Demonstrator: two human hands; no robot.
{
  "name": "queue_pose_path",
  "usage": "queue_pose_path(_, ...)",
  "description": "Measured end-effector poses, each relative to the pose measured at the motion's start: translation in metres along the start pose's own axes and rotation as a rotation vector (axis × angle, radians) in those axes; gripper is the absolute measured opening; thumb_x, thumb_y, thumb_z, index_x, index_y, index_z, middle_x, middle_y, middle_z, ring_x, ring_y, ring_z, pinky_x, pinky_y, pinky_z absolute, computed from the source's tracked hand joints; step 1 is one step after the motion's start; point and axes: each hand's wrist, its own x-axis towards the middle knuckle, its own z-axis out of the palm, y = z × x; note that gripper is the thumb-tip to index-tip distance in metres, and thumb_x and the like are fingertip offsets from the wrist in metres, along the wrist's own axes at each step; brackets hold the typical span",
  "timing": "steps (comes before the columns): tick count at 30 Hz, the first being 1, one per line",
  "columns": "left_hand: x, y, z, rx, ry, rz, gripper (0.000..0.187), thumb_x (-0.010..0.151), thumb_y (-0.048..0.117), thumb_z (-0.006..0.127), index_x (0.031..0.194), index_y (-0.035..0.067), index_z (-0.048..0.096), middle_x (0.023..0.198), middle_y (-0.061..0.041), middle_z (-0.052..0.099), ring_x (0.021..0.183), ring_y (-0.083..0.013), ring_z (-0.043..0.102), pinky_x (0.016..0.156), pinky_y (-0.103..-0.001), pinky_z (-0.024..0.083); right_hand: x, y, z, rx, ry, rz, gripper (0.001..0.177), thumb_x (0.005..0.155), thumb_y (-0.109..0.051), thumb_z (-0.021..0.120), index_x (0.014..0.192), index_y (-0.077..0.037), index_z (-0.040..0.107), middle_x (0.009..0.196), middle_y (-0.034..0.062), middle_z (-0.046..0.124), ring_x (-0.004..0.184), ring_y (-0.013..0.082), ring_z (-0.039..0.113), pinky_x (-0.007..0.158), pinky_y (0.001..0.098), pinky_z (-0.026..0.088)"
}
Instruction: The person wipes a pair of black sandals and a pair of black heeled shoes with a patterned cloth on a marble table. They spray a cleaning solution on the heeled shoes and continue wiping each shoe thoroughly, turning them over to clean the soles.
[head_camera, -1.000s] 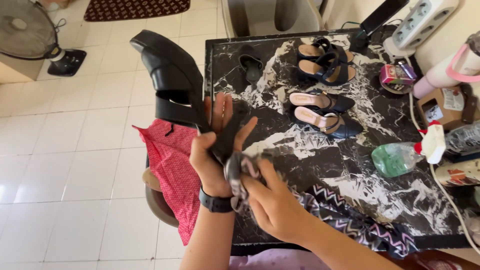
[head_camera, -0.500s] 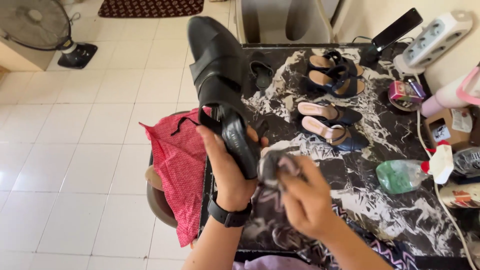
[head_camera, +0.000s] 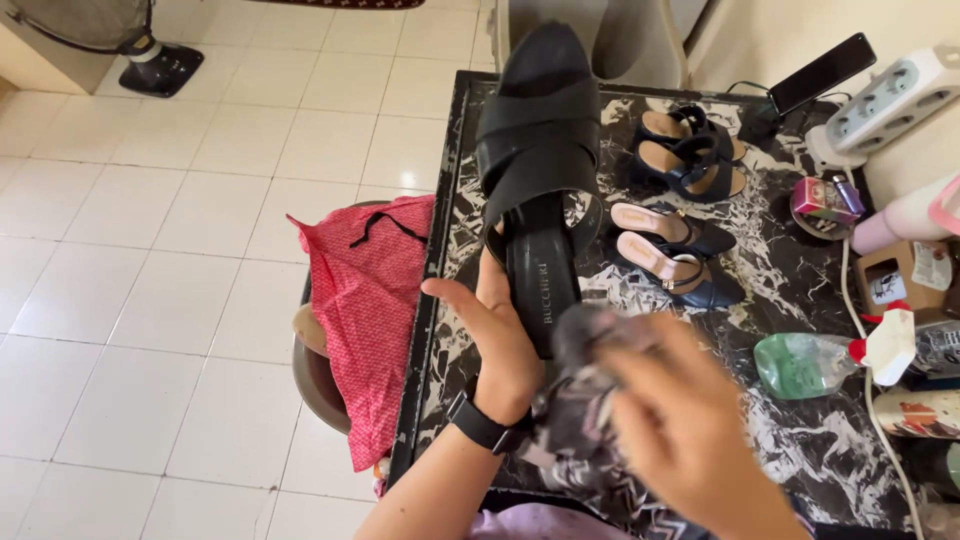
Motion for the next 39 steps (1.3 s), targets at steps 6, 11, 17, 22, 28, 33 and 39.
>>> queue_pose_path(6,0.006,-0.018,-0.007,0.024,-0.128,0.082,0.113,0.077,0.083,0.012,0.153,0.007,0.045,0.157,-0.012,0.049,0.148,-0.0268,0.042,0.126,-0.038,0.026,0.055,0.004,0.017,-0.1,0.069,-0.179,0.026,0.096,-0.001,0.062,0.121,-0.004,0.065,0.109,0.0149,0.064,0.11,0.0336,0.055,0.099,0.0467,0.045)
queue_pose_path(11,0.001,-0.015,-0.009,0.172,-0.192,0.206,0.102,0.083,0.082,0.017,0.143,0.01,0.056,0.117,-0.014,0.071,0.106,-0.0262,0.066,0.099,-0.034,0.05,0.03,-0.002,0.045,-0.486,0.025,-0.202,0.032,0.096,0.001,0.056,0.126,0.01,0.06,0.129,0.0279,0.051,0.096,0.0384,0.051,0.091,0.0469,0.049)
queue_pose_path(17,-0.019,-0.008,0.002,0.713,-0.228,0.332,0.114,0.081,0.084,-0.002,0.156,0.009,0.037,0.152,-0.022,0.049,0.141,-0.0365,0.047,0.119,-0.046,0.037,0.082,0.054,0.074,-0.665,0.102,-0.014,0.023,0.091,-0.015,0.06,0.096,0.007,0.066,0.092,0.0202,0.055,0.086,0.0388,0.053,0.069,0.0456,0.05)
queue_pose_path(22,0.001,-0.006,-0.008,0.7,-0.111,0.225,0.098,0.092,0.071,-0.012,0.162,0.015,0.026,0.163,-0.023,0.033,0.152,-0.0433,0.028,0.128,-0.049,0.02,0.068,0.037,0.078,-0.5,0.072,-0.079,0.014,0.085,-0.003,0.056,0.086,0.007,0.064,0.091,0.0236,0.055,0.086,0.0453,0.055,0.068,0.0487,0.049)
queue_pose_path(28,0.011,-0.023,-0.03,0.341,-0.093,0.157,0.093,0.098,0.072,-0.001,0.159,0.012,0.034,0.159,-0.02,0.043,0.148,-0.0387,0.038,0.127,-0.047,0.024,0.02,0.025,0.083,-0.69,-0.095,-0.083,0.027,0.091,-0.005,0.051,0.112,0.001,0.065,0.113,0.0144,0.056,0.099,0.03,0.057,0.071,0.0312,0.057)
queue_pose_path(33,-0.009,-0.025,-0.022,0.587,-0.183,0.169,0.109,0.085,0.079,-0.011,0.163,0.01,0.023,0.166,-0.024,0.027,0.153,-0.0397,0.025,0.127,-0.051,0.018,0.083,0.071,0.1,-0.848,0.056,-0.001,0.014,0.076,-0.015,0.061,0.073,-0.005,0.07,0.078,0.0111,0.057,0.068,0.0318,0.061,0.056,0.0401,0.053)
queue_pose_path(39,0.0,0.001,-0.009,0.365,-0.039,0.067,0.097,0.093,0.077,0.005,0.159,0.015,0.037,0.165,-0.012,0.035,0.151,-0.0353,0.035,0.126,-0.048,0.026,0.073,0.021,0.09,-0.571,0.082,-0.132,0.021,0.092,-0.008,0.052,0.102,0.0,0.069,0.101,0.016,0.059,0.09,0.0366,0.06,0.07,0.0424,0.058)
